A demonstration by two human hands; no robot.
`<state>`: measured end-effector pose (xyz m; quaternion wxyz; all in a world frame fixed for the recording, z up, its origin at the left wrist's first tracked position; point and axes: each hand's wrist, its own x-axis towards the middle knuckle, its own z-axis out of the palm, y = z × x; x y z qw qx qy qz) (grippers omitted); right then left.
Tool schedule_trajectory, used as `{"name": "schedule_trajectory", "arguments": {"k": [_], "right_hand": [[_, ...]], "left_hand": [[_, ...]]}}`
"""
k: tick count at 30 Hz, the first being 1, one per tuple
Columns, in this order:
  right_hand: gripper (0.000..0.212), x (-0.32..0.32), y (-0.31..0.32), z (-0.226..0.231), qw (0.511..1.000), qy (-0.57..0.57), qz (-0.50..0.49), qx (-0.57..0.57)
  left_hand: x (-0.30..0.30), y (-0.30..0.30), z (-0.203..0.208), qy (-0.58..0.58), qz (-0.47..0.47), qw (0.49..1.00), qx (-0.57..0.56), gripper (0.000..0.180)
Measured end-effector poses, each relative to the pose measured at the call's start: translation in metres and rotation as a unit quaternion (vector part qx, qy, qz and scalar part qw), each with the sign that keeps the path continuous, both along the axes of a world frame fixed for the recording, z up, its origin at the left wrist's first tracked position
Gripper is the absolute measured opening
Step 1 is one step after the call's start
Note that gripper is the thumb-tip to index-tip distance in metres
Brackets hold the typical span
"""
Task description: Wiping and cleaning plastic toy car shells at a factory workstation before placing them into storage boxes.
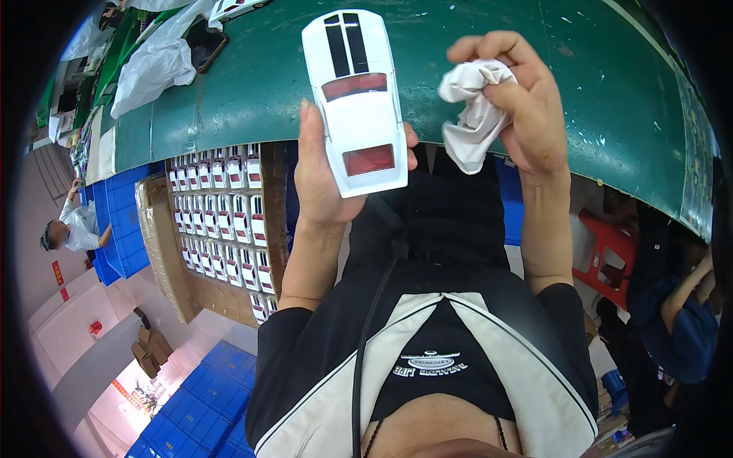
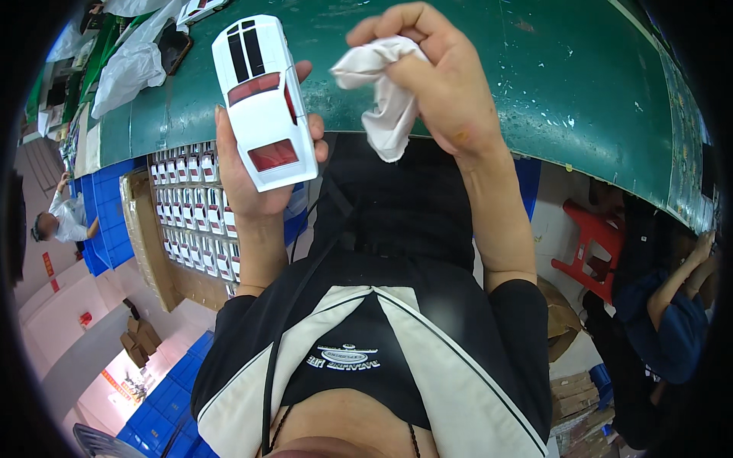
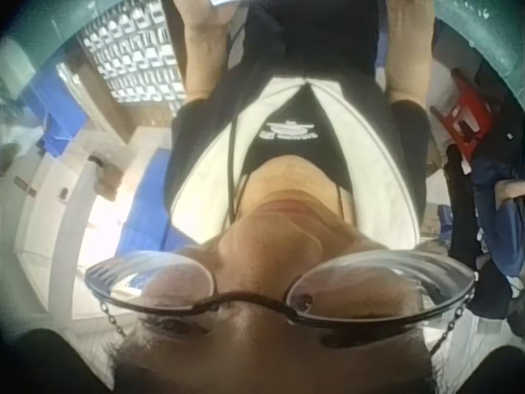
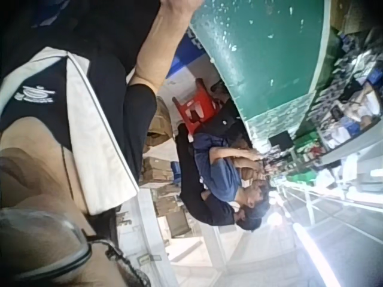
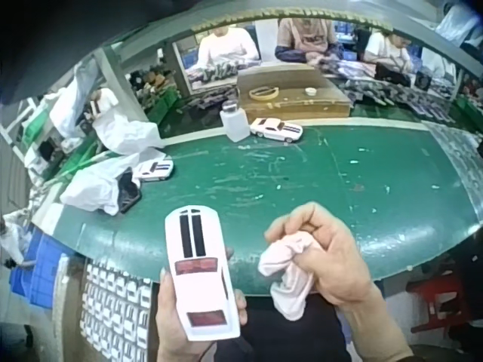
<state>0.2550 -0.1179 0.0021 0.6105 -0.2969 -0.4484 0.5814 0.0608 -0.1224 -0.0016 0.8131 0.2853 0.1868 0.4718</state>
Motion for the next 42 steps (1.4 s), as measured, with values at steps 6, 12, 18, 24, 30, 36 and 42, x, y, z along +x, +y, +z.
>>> {"name": "schedule_trajectory", "arguments": {"k": [6, 12, 18, 24, 30, 36, 42], "right_hand": [[0.029, -0.060, -0.016, 0.014, 0.843, -0.348, -0.176, 0.371], [0.034, -0.053, -0.015, 0.009, 0.809, -0.384, -0.213, 0.391], [0.020, -0.030, -0.001, 0.006, 0.882, -0.349, -0.189, 0.255], [0.018, -0.024, -0.004, 0.012, 0.929, -0.292, -0.207, 0.099], [0.024, -0.067, -0.014, 0.002, 0.877, -0.403, -0.132, 0.226], [0.012, -0.033, 0.015, -0.042, 0.888, -0.403, -0.211, 0.073], [0.016, -0.034, 0.013, -0.073, 0.874, -0.448, -0.186, 0.019]], "left_hand": [[0.001, -0.008, -0.016, 0.048, 0.071, 0.996, 0.028, 0.052], [0.009, -0.003, -0.006, 0.069, 0.073, 0.994, 0.045, 0.051], [0.013, -0.003, -0.007, -0.058, -0.002, 0.996, -0.071, 0.055], [0.011, 0.011, -0.017, -0.161, -0.076, 0.974, -0.137, 0.055], [-0.007, 0.006, -0.018, -0.003, 0.099, 0.989, -0.112, 0.053], [-0.104, -0.013, -0.042, 0.013, 0.114, 0.989, -0.089, 0.047], [-0.302, -0.099, -0.083, 0.087, 0.376, 0.914, -0.126, 0.040]]}}
